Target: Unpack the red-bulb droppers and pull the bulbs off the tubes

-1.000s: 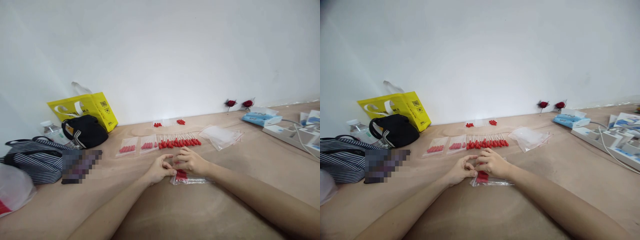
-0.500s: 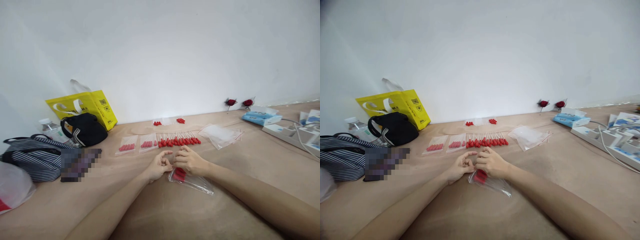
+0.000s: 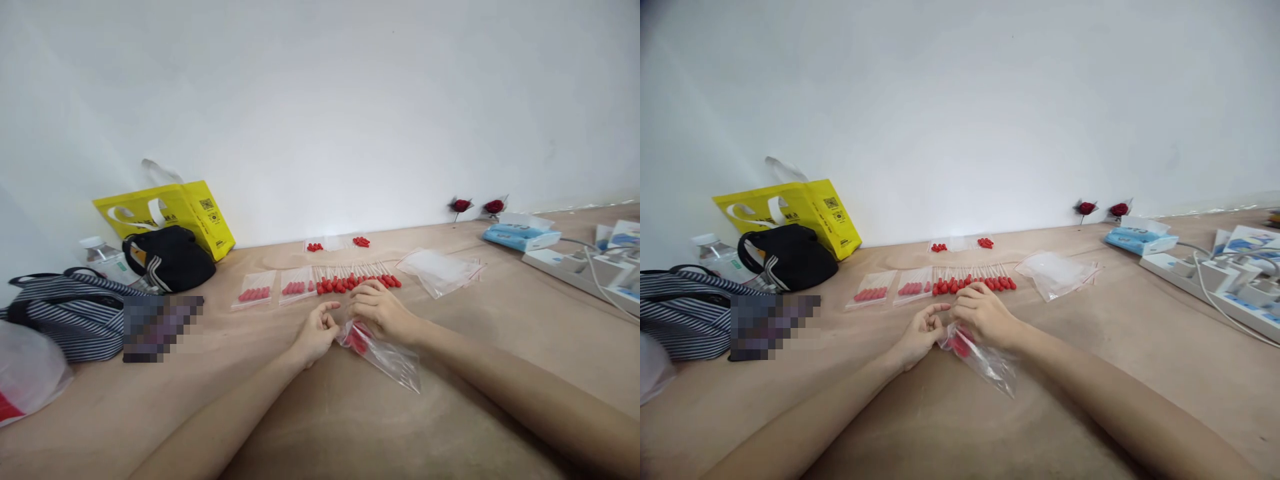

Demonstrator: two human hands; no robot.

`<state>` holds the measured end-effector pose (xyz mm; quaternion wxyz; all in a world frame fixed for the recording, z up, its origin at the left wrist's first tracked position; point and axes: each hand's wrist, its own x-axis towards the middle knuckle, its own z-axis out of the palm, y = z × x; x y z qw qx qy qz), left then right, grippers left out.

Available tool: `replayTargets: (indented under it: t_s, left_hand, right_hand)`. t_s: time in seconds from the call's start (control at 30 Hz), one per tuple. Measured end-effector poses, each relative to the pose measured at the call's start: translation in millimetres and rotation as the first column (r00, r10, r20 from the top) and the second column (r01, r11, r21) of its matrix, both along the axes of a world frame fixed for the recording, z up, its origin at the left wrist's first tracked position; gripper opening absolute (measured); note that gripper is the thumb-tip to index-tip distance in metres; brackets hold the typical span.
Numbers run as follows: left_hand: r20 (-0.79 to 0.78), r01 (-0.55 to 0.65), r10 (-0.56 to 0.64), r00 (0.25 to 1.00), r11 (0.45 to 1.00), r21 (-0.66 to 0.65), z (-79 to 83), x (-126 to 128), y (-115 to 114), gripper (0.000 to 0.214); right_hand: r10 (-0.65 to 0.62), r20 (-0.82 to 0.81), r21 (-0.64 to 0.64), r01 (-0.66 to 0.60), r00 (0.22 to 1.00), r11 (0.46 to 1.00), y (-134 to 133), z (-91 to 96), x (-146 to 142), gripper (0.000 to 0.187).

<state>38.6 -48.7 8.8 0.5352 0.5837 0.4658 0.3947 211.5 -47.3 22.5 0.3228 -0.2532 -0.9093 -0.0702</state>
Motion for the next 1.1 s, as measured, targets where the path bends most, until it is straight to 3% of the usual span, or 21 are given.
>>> replayTargets:
  t_s: [0.17,0.27,0.37,0.47,0.53,0.7,0.8,0.9,1.0,1.1]
  left_hand:
    - [-0.091,0.011,0.000,0.996,0.992,0.126,-10.5,-5,1,0.029]
    - [-0.177,0.017,0.025,0.984,0.973,0.228,-19.2,-9,3,0.012]
    - [-0.261,0.001,0.071,0.963,0.965,0.264,-22.8,-12,6,0.013]
    - [-0.383,0.079,0.045,0.923,0.950,0.301,-18.9,-17,7,0.017]
    - [-0.470,0.174,0.023,0.883,0.912,0.371,-13.7,-20,8,0.019]
    - [-0.549,0.363,0.036,0.835,0.714,0.598,-1.5,-28,9,0.018]
    - [-0.569,0.473,-0.087,0.818,0.664,0.579,2.9,-27,9,0.021]
    - [-0.565,0.523,-0.183,0.804,0.669,0.528,6.7,-24,7,0.030]
    - [-0.594,0.530,-0.174,0.786,0.685,0.500,9.7,-22,5,0.035]
    - [-0.654,0.571,-0.157,0.740,0.661,0.487,10.6,-20,6,0.032]
  right_hand:
    - [-0.026,0.017,-0.194,0.029,1.000,0.980,-6,4.6,13,0.021]
    - [-0.159,-0.036,-0.344,0.137,0.987,0.929,-19,-2.3,20,0.045]
    - [-0.263,-0.040,-0.436,0.220,0.964,0.872,-37,-12.3,25,0.068]
    - [-0.263,0.016,-0.466,0.240,0.965,0.852,-46,-21.7,30,0.071]
    - [-0.235,0.055,-0.467,0.233,0.970,0.853,-46,-25.9,34,0.065]
    - [-0.156,0.099,-0.466,0.185,0.983,0.866,-32,-28.5,39,0.055]
    - [-0.120,0.106,-0.476,0.156,0.987,0.866,-28,-27.7,40,0.053]
    - [-0.106,0.116,-0.474,0.149,0.988,0.868,-27,-27.3,40,0.053]
    - [-0.106,0.113,-0.470,0.147,0.988,0.870,-26,-27.3,39,0.053]
    - [-0.101,0.113,-0.483,0.143,0.988,0.864,-24,-27.0,40,0.053]
